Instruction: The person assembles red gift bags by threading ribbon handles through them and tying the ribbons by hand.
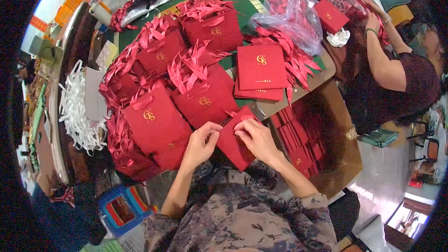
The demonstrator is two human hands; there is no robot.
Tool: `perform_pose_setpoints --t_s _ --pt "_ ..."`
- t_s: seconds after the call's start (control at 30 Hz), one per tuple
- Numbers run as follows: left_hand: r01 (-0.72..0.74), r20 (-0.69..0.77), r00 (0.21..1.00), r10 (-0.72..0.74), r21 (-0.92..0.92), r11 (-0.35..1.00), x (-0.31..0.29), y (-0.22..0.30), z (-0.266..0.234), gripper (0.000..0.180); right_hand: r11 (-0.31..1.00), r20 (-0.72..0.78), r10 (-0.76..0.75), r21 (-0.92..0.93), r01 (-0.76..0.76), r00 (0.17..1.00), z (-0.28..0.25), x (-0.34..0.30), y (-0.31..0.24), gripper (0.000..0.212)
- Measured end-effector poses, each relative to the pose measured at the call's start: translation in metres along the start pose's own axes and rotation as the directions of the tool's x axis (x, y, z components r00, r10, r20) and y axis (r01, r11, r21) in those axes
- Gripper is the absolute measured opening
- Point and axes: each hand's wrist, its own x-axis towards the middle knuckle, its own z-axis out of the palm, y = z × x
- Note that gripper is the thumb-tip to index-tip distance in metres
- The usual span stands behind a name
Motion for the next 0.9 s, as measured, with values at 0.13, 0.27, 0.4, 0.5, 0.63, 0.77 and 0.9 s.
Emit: perform_pose_setpoints --t_s 0.13,0.27,0.4,0.5,0.63,0.77,0.9 --pt "-0.083 -0.044 0.996 0.082 -0.006 0.997 0.002 -0.002 0.002 0.015 0.997 0.019 -0.064 -0.04 0.064 0.998 -0.002 0.0 -0.006 0.009" --pt "-0.053 -0.007 0.999 0.053 -0.002 0.999 0.002 0.007 0.001 0.015 0.99 -0.009 -0.121 -0.074 0.12 0.993 0.004 -0.001 -0.01 0.012" --pt "-0.083 -0.023 0.996 0.084 0.038 0.996 0.001 0.004 0.003 0.014 0.998 0.01 -0.052 -0.032 0.053 0.999 0.005 0.002 -0.013 0.011" --pt "-0.124 -0.039 0.991 0.13 0.121 0.985 0.0 0.012 0.002 0.013 1.0 0.016 -0.013 0.011 0.012 1.0 0.004 0.003 -0.013 0.012" --pt "-0.255 -0.05 0.961 0.272 0.227 0.94 0.0 0.012 0.005 0.014 0.999 0.011 0.038 0.015 -0.038 0.999 0.007 0.004 -0.014 0.014" --pt "-0.163 -0.053 0.983 0.177 0.207 0.965 -0.001 0.014 0.007 0.014 0.999 -0.091 -0.003 -0.051 -0.002 0.996 0.02 0.002 -0.02 0.013" --pt "-0.21 -0.078 0.968 0.237 0.257 0.943 -0.003 0.015 0.007 0.015 0.999 -0.096 0.045 -0.018 -0.047 0.994 0.022 0.003 -0.025 0.019"
